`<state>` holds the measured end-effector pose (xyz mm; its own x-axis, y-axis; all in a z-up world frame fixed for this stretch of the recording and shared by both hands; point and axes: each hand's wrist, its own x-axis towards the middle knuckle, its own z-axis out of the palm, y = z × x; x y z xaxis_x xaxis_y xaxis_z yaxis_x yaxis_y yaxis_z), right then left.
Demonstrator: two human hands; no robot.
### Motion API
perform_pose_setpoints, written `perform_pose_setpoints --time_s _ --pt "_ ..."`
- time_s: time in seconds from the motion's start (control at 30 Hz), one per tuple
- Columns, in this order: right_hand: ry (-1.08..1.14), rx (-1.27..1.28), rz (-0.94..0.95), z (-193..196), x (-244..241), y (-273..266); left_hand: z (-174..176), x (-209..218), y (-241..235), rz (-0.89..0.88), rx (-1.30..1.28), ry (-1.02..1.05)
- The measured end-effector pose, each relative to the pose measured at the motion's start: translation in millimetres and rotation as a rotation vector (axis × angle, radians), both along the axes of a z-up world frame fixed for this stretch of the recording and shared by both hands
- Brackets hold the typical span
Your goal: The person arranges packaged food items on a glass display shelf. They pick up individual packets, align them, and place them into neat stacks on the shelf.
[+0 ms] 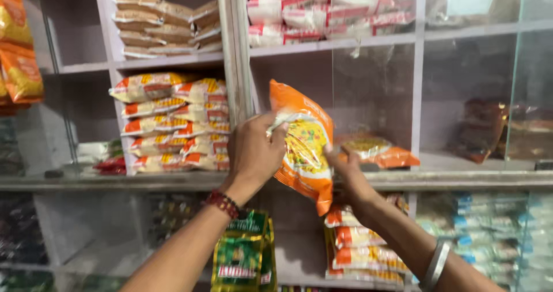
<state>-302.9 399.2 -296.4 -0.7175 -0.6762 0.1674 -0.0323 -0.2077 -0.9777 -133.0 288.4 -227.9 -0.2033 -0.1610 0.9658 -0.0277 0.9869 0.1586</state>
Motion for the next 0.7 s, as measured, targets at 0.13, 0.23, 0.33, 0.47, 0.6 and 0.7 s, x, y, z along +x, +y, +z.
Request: perform_pose_setpoints --time_s 0.13,0.23,0.33,0.47,0.6,0.7 --pt "-0.372 -0.372 0.572 -10 20 8 -49 17 11 -0.084 -0.085 0.159" --pt "-0.227 -0.348 0.503 -21 31 13 -86 24 11 -0.178 0.092 0.087" --pt "-0.041 -0.266 0.288 -39 33 20 -115 27 -3 -0.202 0.519 -0.244" --pt "0.135 -0.157 0.088 -73 36 29 -162 16 -13 -0.238 0.703 -0.558" --pt "0.404 -0.166 0.06 -117 38 44 -225 7 -5 -0.487 0.872 -0.505" --pt "0.526 -0.051 -0.142 -152 38 50 -255 -4 0 -0.621 0.96 -0.499"
